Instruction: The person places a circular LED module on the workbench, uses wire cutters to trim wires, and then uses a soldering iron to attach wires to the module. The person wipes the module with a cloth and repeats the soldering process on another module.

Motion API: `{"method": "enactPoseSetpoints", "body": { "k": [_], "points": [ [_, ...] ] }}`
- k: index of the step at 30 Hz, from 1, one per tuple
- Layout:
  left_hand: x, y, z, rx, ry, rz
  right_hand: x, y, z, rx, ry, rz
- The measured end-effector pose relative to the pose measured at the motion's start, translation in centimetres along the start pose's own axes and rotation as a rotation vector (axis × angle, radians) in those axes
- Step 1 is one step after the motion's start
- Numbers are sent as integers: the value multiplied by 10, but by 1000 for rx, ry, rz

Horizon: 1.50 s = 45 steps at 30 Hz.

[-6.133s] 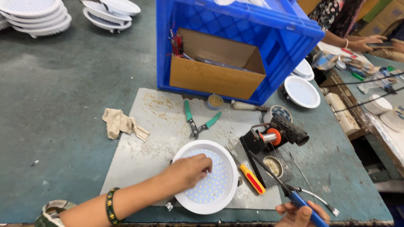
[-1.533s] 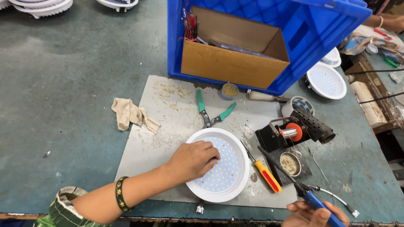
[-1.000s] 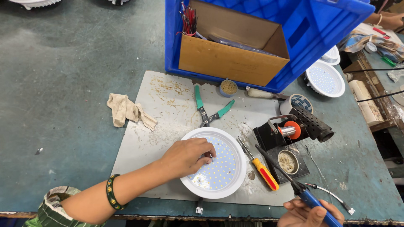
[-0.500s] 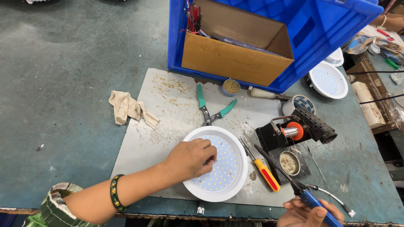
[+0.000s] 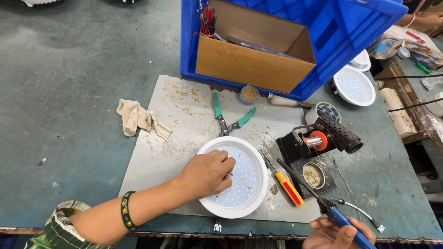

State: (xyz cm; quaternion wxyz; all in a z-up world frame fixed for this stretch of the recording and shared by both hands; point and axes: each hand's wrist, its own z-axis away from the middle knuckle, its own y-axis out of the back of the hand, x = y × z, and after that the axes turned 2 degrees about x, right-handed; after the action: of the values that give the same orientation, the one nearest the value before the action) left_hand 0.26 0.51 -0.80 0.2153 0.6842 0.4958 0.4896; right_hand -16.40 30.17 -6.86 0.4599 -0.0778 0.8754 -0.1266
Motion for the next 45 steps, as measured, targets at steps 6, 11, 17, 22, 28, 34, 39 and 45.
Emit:
{"method": "enactPoseSetpoints", "body": {
  "k": [6,11,17,22,28,34,39,45],
  "points": [
    [-2,4,2,66,-71,98,-6,-2,2,10,-9,-12],
    [-5,5,2,47,-57,119,-9,-5,2,18,-1,-1],
    [-5,4,5,77,-90,107,-12,3,0,3,-7,-19],
    [-7,7,5,14,-56,167,-9,10,1,18,-28,24],
    [-9,18,11,-136,86,272,-2,17,-1,-15,-45,3],
    [-10,29,20,-154,153,333,9,10,3,-78,-55,-120],
    [-11,28,21,-135,140,297,6,-7,7,-61,-55,-134],
    [-10,23,21,-75,105,244,-24,-22,10,-102,-78,-177]
  ]
}}
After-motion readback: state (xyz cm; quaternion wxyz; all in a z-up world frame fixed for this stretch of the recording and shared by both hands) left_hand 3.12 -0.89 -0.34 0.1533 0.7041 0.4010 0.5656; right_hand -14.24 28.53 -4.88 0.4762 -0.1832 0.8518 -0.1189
